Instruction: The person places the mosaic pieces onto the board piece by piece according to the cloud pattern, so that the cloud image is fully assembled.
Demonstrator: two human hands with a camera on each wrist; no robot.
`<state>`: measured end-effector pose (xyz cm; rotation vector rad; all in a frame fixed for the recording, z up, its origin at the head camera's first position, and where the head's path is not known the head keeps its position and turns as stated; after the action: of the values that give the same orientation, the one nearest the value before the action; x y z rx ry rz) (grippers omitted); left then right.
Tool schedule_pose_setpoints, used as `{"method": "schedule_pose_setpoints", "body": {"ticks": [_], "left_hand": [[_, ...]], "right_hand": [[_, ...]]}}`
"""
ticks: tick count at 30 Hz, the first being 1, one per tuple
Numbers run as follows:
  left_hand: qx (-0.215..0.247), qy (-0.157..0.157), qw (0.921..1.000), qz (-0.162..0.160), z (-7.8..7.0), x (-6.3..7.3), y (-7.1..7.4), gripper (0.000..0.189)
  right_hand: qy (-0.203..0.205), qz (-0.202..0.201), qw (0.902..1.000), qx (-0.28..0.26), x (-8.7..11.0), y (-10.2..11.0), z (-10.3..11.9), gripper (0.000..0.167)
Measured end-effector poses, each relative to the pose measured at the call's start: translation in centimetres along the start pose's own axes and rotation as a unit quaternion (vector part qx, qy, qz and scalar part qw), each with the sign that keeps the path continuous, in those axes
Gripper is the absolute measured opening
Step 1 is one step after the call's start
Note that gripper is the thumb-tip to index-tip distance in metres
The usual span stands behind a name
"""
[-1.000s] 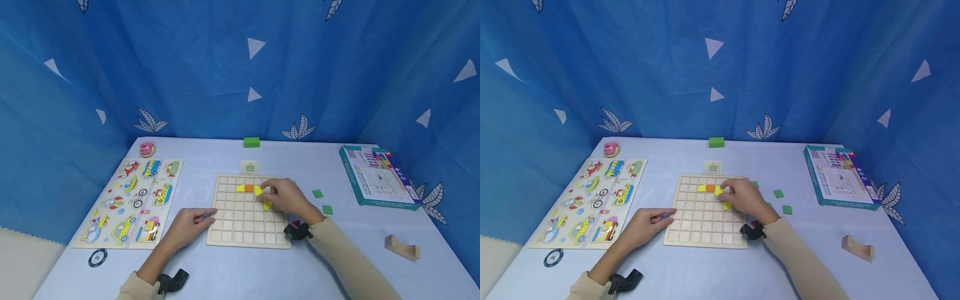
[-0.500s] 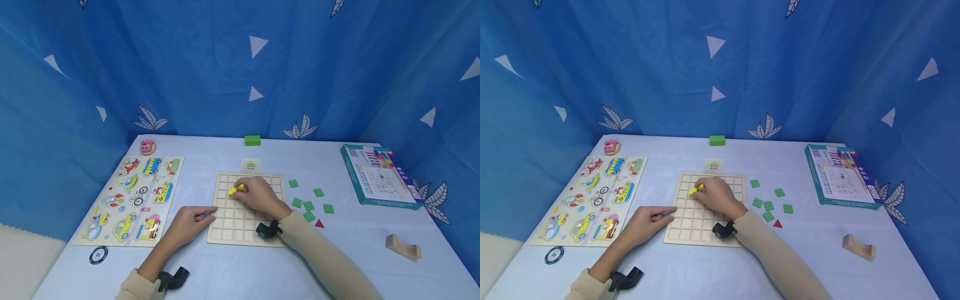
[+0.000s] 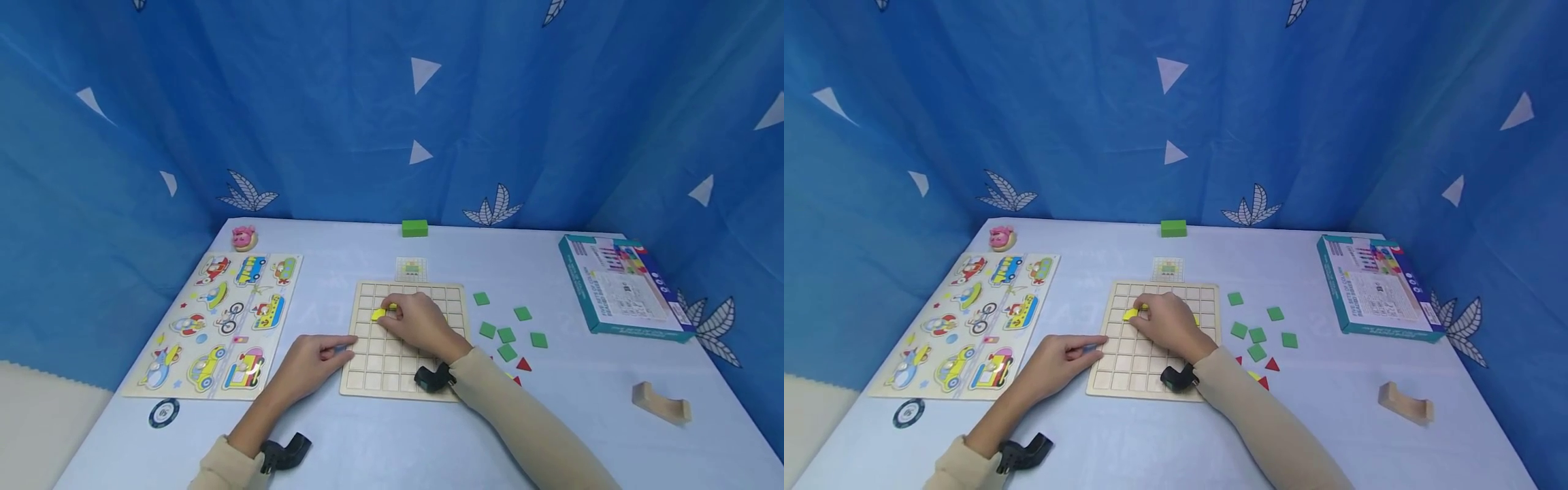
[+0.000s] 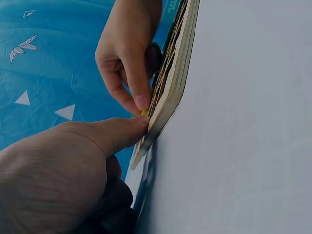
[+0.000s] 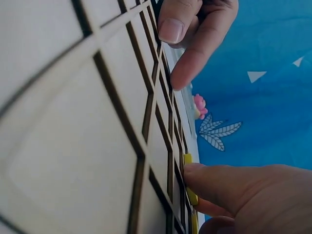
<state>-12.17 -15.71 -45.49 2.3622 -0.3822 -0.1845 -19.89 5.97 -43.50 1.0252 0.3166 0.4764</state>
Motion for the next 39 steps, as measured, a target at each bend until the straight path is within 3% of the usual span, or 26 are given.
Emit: {"method": "schedule_pose_setpoints", "body": {"ticks": [14,22,26,29,33,39], "left_hand": [[0.0,-0.001,1.0,-0.001,-0.1,-0.1,-0.1,0.025],[0.0,0.003,1.0,0.001,-0.1,0.0,-0.1,0.024],[0.004,0.004,1.0,0.001,-0.1,-0.1,-0.1,0.024],[0.006,0.001,1.0,0.003,-0.1,-0.1,-0.1,0.025],[0.005,0.001,1.0,0.0,-0.1,0.0,-0.1,0.025],[0.007,-0.001,1.0,-0.007,0.0,0.0,-0.1,0.024]], "right_hand": [[-0.008,0.007,0.9999,-0.012,0.3,0.4,0.0,0.027],[-0.003,-0.043,0.9984,-0.035,1.9,3.9,0.1,0.021],[0.02,-0.053,0.9966,-0.059,4.3,6.4,-0.4,0.017],[0.016,-0.051,0.9968,-0.061,6.8,7.9,-1.7,0.016],[-0.018,-0.043,0.9977,-0.049,10.4,8.7,-4.2,0.018],[-0.073,-0.017,0.9959,-0.05,14.9,8.2,-7.4,0.018]]}}
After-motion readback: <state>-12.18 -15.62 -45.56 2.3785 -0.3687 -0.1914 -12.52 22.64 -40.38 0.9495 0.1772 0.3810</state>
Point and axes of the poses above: each hand's wrist, its own x-axis away from the middle knuckle, its own y-axis out of the back of the hand, z = x × y, the point moved 3 cm from there along -x, towards the middle knuckle, and after that the axes turned 7 degrees about z, right-handed, at the moved point
